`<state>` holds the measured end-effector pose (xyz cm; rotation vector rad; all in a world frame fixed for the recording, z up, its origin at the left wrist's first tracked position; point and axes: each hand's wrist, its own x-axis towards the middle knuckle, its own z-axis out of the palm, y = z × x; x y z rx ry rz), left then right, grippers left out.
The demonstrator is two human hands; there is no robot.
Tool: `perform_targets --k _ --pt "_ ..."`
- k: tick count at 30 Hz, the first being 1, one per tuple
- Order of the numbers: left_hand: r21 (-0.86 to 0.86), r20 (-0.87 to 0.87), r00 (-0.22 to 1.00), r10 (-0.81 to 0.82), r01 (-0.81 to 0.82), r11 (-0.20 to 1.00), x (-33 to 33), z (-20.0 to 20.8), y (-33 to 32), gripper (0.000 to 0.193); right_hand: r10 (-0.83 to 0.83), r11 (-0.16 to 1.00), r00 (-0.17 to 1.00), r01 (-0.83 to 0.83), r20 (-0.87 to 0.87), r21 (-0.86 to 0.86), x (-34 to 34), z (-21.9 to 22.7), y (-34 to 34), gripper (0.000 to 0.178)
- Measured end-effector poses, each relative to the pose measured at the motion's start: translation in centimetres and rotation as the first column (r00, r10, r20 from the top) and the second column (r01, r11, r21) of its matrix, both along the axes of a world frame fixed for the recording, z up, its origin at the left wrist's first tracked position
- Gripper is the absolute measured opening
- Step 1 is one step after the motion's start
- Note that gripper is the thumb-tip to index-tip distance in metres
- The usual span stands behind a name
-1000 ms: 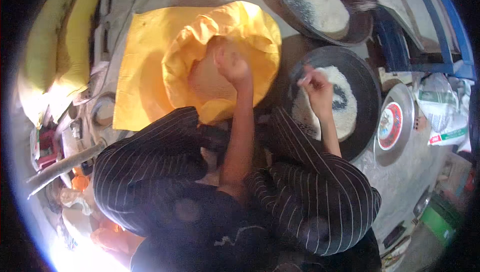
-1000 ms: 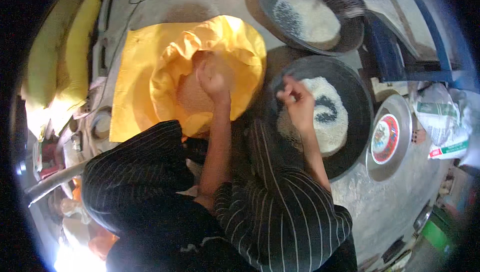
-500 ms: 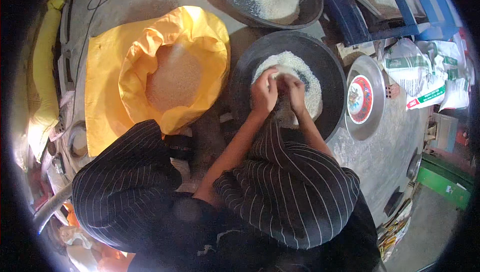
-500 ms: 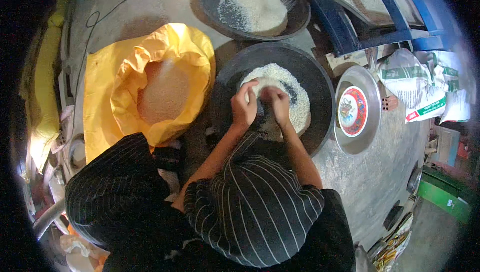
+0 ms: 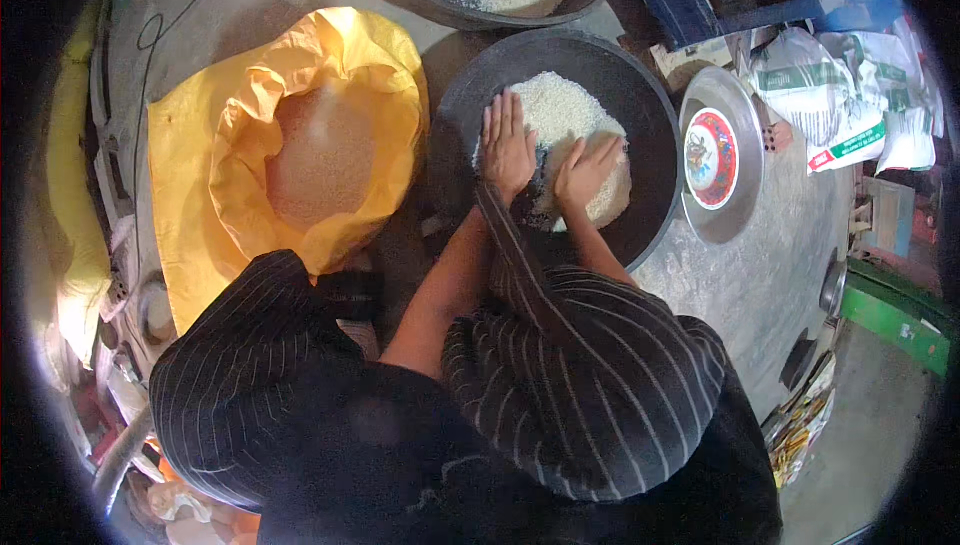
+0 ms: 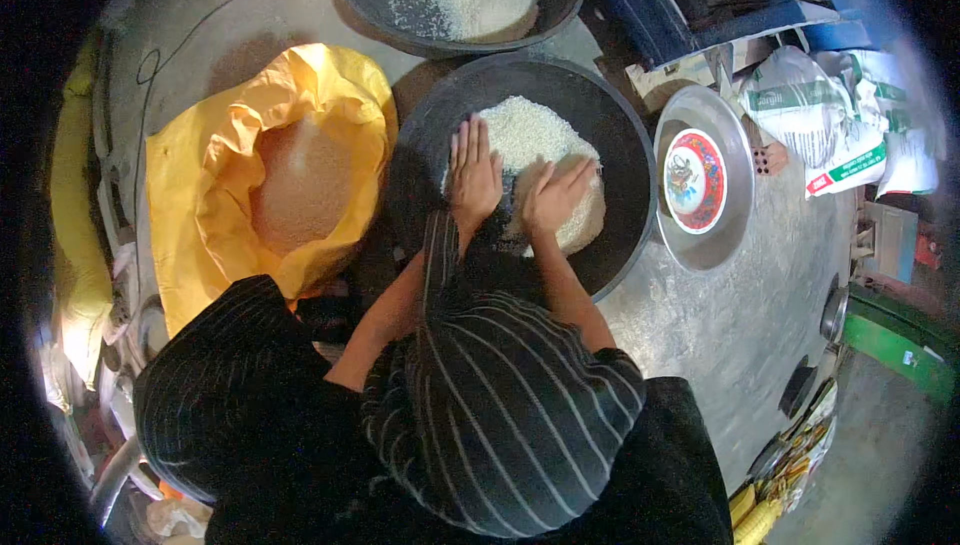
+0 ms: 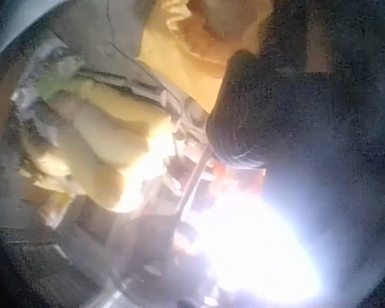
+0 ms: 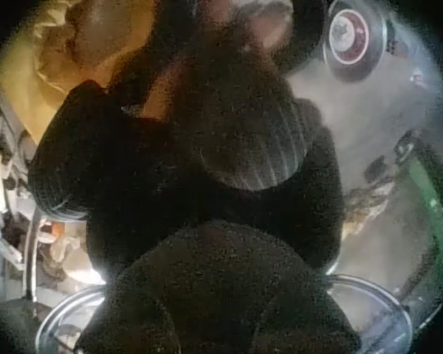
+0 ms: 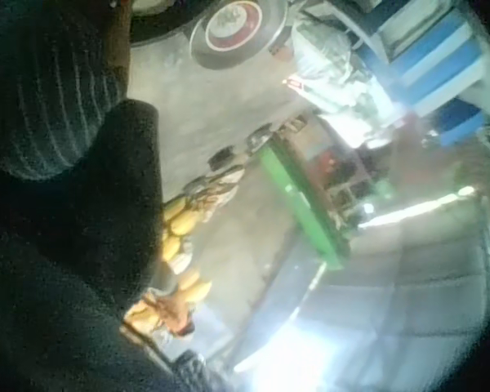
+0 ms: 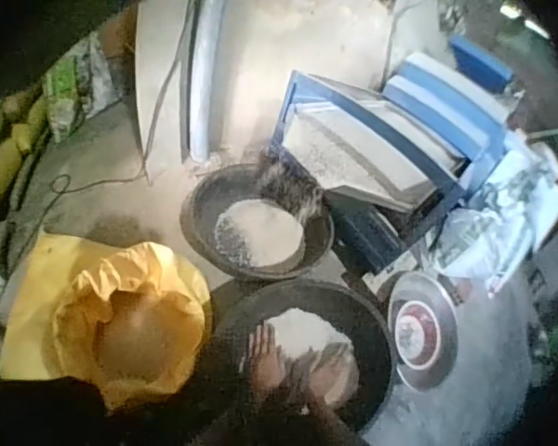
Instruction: Sort and transfer processed rice from a machine output into a storage bag.
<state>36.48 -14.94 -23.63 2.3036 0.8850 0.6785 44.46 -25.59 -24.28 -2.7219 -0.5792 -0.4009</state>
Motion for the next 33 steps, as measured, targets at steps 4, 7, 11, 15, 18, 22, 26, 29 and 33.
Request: perform_targets --k 4,7,11,15,18,22,26,29,33 --pt "-0.032 0.179 0.981 -0.068 0.075 0.997 1.9 -0.8 0.7 0.045 0.316 0.831 0.930 -0.176 -0.188 0.528 0.0 1.0 3.3 0.049" --pt "-0.635 0.434 0.878 0.200 0.141 0.759 3.5 0.5 -0.4 0.048 0.392 0.438 0.708 0.418 -0.587 0.796 -0.8 1.7 5.3 0.048" --pt "-0.922 0.376 0.642 0.668 0.332 0.199 3.2 1.1 0.7 0.068 0.736 -0.021 0.358 0.860 -0.574 0.510 -1.7 1.9 6.1 0.054" --pt "-0.949 0.269 0.623 0.735 0.300 0.093 2.9 1.6 0.5 0.062 0.687 0.003 0.362 0.866 -0.630 0.501 -2.5 4.2 6.6 0.044" --pt "-0.921 0.318 0.592 0.740 0.379 0.093 2.4 3.3 0.5 0.058 0.720 0.033 0.367 0.830 -0.589 0.557 -1.6 4.2 6.5 0.042" --pt "-0.905 0.339 0.536 0.773 0.411 0.112 1.2 6.5 0.9 0.054 0.682 0.041 0.379 0.834 -0.626 0.550 -3.1 7.9 7.4 0.042" --pt "-0.845 0.369 0.419 0.830 0.523 0.112 -1.1 10.4 2.6 0.051 0.733 0.094 0.333 0.814 -0.593 0.573 -5.5 13.0 9.4 0.044" --pt "-0.844 0.390 0.323 0.862 0.501 0.193 -4.2 10.7 5.4 0.053 0.776 0.146 0.264 0.808 -0.572 0.571 -8.3 14.0 12.6 0.047" --pt "-0.802 0.434 0.146 0.889 0.513 0.307 -7.7 12.7 9.4 0.052 0.835 0.186 0.195 0.780 -0.514 0.598 -10.4 12.4 18.1 0.046"
